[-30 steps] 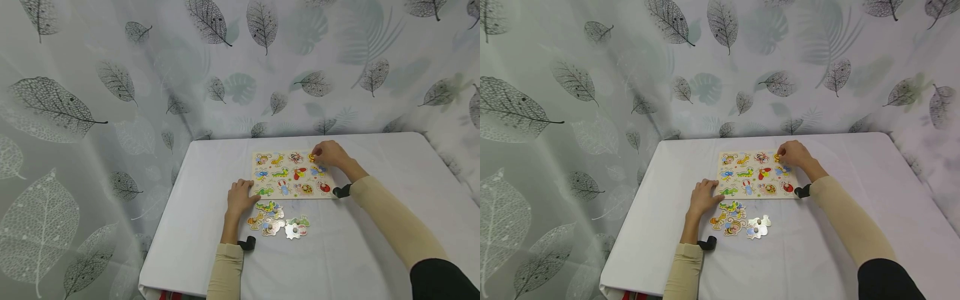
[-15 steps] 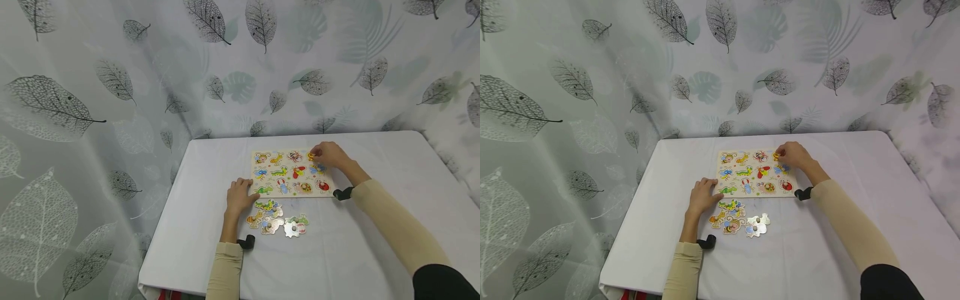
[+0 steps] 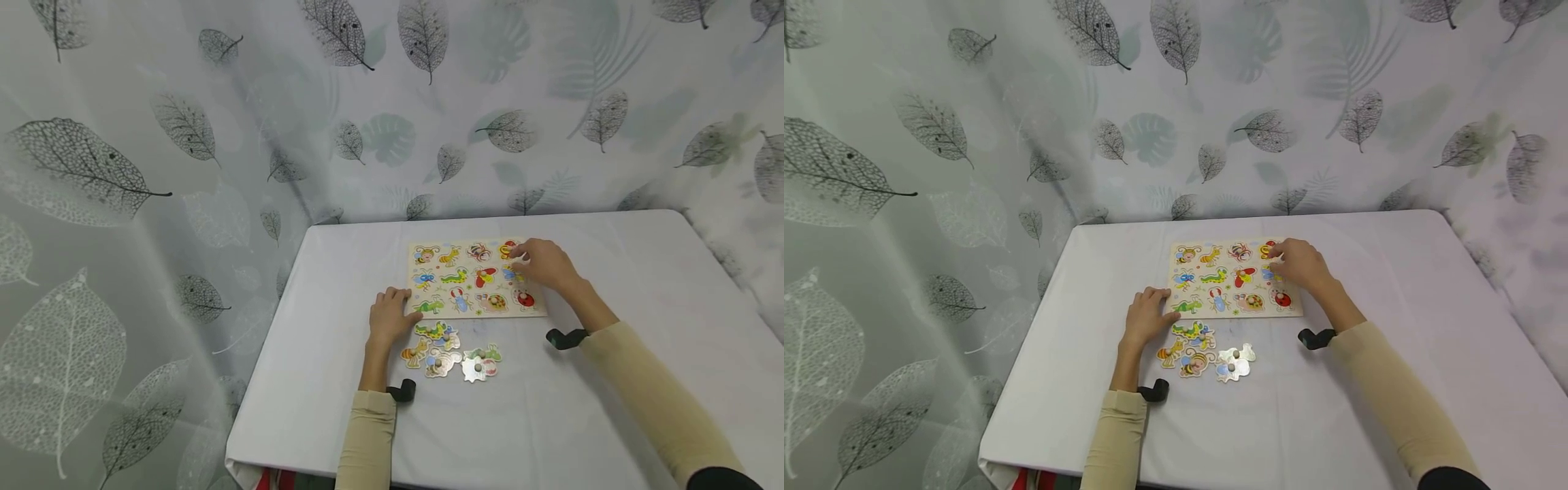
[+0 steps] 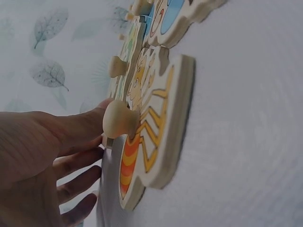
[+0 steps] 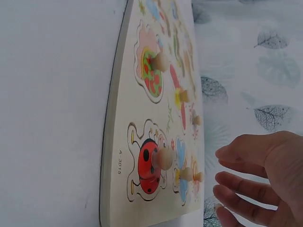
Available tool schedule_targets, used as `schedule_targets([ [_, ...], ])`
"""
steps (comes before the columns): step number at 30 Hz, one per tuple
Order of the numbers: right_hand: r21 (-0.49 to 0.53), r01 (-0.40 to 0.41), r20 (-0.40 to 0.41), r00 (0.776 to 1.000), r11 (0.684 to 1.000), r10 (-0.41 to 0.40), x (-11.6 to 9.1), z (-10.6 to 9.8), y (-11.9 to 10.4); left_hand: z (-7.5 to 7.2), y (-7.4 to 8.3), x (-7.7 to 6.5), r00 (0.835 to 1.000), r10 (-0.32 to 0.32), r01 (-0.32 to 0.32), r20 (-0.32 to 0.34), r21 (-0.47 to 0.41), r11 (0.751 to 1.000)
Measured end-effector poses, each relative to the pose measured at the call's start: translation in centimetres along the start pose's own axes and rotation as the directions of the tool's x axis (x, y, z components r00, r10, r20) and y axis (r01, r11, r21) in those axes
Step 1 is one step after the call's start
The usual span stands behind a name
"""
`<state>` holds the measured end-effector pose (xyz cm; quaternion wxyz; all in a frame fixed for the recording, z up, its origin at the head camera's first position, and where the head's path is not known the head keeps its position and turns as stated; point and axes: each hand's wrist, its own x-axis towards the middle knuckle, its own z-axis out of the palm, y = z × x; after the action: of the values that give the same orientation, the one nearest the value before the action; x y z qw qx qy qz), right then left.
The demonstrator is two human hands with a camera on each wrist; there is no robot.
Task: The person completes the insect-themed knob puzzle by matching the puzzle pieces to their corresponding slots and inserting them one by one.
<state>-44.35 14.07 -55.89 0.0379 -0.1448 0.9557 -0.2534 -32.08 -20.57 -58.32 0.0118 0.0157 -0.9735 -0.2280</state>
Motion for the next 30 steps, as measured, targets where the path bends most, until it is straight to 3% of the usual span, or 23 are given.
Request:
schedule_targets([
  [6, -0.019, 0.003, 0.020, 1.000, 1.000, -0.003, -2.8, -0.5, -1.4, -0.1, -0.3, 0.0, 1.000, 0.005, -0.005, -0.002, 0.000, 1.000],
  [10, -0.013, -0.017, 0.087, 0.996, 1.000, 0.018, -4.4, -0.8, -2.0, -0.1, -0.7, 0.1, 1.000, -0.006, 0.006, 0.001, 0.011, 1.000],
  [15, -0.052, -0.027, 0.181, 0.983, 0.998, 0.036, -6.1, -0.7, -1.5, 0.1, -0.9, 0.2, 1.000, 0.001, -0.001, 0.009, 0.005, 1.000],
  [19, -0.074, -0.025, 0.211, 0.977, 0.997, 0.040, -7.1, 0.1, -0.9, 0.3, -0.7, 0.3, 1.000, 0.006, -0.007, 0.008, 0.011, 1.000],
  [25, -0.098, 0.039, 0.179, 0.984, 0.994, -0.021, -8.4, 1.2, -0.4, 0.2, -0.3, 0.2, 1.000, 0.008, -0.008, 0.010, 0.013, 1.000],
  [30, -0.063, 0.002, 0.121, 0.993, 0.998, 0.006, -9.1, 1.9, 0.0, 0.2, -0.1, 0.1, 1.000, 0.015, -0.015, 0.013, 0.016, 1.000],
])
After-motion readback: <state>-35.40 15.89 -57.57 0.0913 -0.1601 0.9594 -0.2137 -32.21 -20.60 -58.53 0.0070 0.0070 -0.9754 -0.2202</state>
